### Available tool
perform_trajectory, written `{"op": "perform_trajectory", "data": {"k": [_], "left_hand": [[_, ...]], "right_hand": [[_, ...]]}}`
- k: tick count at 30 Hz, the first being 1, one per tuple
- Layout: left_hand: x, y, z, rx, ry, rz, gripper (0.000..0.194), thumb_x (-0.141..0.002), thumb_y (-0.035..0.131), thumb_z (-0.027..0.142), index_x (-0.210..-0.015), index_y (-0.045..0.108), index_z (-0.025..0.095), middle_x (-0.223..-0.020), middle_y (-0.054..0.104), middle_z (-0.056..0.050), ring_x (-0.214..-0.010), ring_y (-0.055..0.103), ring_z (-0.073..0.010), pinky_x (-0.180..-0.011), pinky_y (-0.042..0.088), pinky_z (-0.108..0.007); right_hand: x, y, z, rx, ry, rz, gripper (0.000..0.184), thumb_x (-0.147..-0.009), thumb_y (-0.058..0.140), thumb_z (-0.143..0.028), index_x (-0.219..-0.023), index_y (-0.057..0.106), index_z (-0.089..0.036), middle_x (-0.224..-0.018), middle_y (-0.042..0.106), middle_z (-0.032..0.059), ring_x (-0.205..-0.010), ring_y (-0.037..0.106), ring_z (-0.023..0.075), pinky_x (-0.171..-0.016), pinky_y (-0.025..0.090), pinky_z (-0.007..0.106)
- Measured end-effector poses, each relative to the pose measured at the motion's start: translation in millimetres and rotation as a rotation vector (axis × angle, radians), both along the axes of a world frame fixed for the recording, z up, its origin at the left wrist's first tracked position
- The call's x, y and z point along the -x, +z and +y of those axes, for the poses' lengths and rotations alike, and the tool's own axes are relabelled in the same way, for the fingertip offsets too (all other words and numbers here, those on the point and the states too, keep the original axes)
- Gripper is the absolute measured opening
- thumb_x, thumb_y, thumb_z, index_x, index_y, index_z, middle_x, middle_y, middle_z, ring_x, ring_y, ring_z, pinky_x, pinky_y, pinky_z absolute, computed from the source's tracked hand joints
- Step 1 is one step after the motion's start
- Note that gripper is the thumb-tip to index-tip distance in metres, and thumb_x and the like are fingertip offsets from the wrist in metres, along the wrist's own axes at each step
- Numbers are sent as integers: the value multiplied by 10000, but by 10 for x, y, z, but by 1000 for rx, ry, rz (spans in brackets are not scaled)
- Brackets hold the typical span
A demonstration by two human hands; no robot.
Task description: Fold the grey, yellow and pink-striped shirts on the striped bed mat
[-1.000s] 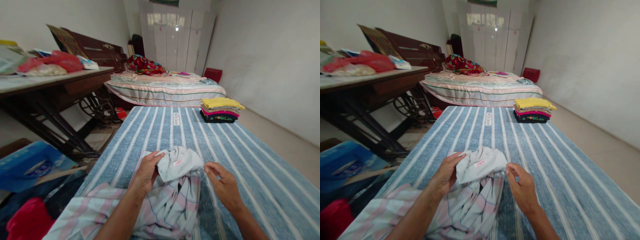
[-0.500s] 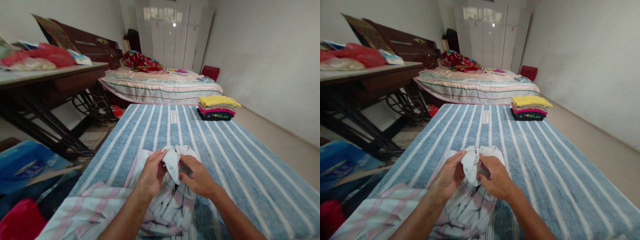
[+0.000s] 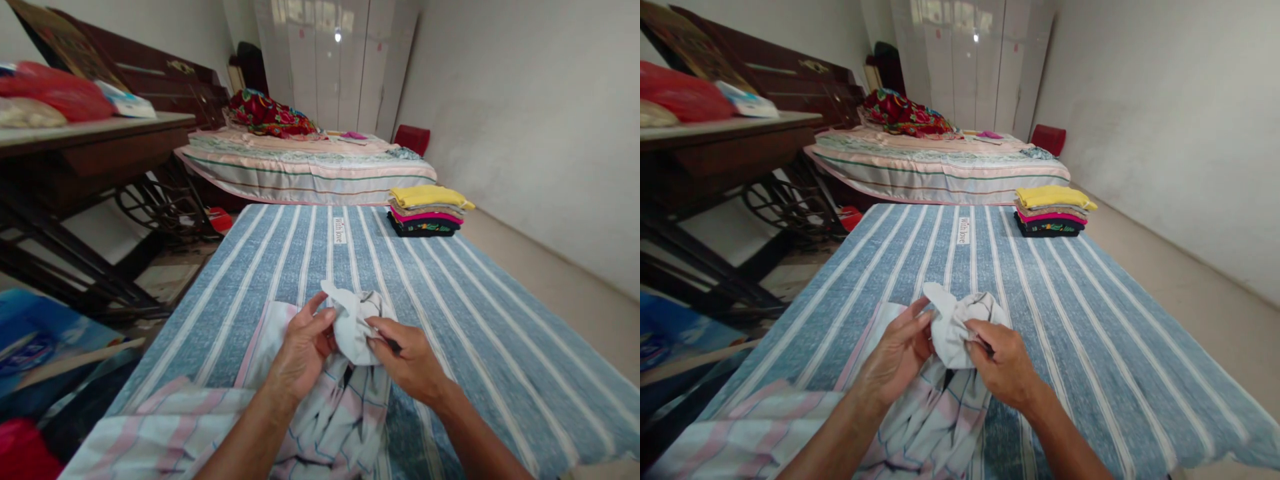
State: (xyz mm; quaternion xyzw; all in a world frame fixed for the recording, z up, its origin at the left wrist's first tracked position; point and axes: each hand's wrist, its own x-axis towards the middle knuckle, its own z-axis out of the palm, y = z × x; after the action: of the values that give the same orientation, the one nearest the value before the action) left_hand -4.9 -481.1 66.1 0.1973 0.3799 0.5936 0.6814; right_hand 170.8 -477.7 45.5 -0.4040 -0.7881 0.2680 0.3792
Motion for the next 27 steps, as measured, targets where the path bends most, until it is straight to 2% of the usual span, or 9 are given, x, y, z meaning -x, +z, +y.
{"op": "perform_trajectory", "data": {"k": [3, 10, 13, 17, 22, 24, 27], "left_hand": [[5, -40, 15, 33, -10, 42, 563, -584, 756, 82, -1092, 536, 184, -697, 637, 27, -612, 631, -124, -554, 494, -202], [11, -112, 35, 67, 82, 141, 533, -596, 729, 102, -1088, 530, 159, -673, 639, 27, -525, 595, -114, -490, 484, -216], [17, -132, 32, 87, 70, 202, 543, -605, 718, 120, -1105, 511, 146, -667, 645, 20, -508, 591, -119, -499, 487, -232], [19, -171, 42, 87, 57, 240, 500, -599, 710, 122, -1068, 537, 141, -632, 629, 22, -492, 579, -121, -470, 469, -224], [26, -194, 40, 161, 62, 158, 345, -656, 670, 112, -982, 561, 148, -698, 657, -10, -558, 616, -134, -514, 506, -247], [27, -174, 28, 169, 24, 91, 270, -694, 645, 131, -951, 567, 155, -706, 661, -14, -570, 624, -145, -517, 514, -263], [13, -123, 7, 147, -59, 4, 266, -695, 652, 127, -951, 586, 155, -728, 667, -19, -604, 633, -147, -543, 516, -256]], "right_hand": [[-41, 18, -13, -16, 22, -21, 228, -858, 461, -190, -957, 666, -199, -781, 665, 28, -690, 590, 147, -635, 427, 244], [-117, 17, -40, 69, 24, 57, 262, -913, 415, -279, -789, 620, -176, -699, 580, 15, -616, 516, 122, -574, 367, 234], [-136, 0, -55, 121, -5, 106, 277, -909, 432, -306, -722, 588, -173, -621, 489, -14, -557, 444, 107, -525, 327, 227], [-174, -18, -85, 176, -49, 215, 255, -898, 453, -315, -738, 590, -171, -567, 392, -39, -516, 378, 100, -488, 298, 220], [-222, -16, -132, 190, -13, 224, 267, -888, 462, -324, -712, 592, -172, -555, 407, -37, -508, 390, 100, -484, 299, 220], [-224, -21, -143, 198, -14, 206, 258, -876, 471, -328, -710, 595, -175, -557, 429, -33, -510, 401, 103, -488, 311, 220], [-205, -34, -153, 200, -30, 129, 156, -817, 555, -319, -828, 637, -186, -606, 504, -28, -538, 441, 111, -504, 337, 215]]}}
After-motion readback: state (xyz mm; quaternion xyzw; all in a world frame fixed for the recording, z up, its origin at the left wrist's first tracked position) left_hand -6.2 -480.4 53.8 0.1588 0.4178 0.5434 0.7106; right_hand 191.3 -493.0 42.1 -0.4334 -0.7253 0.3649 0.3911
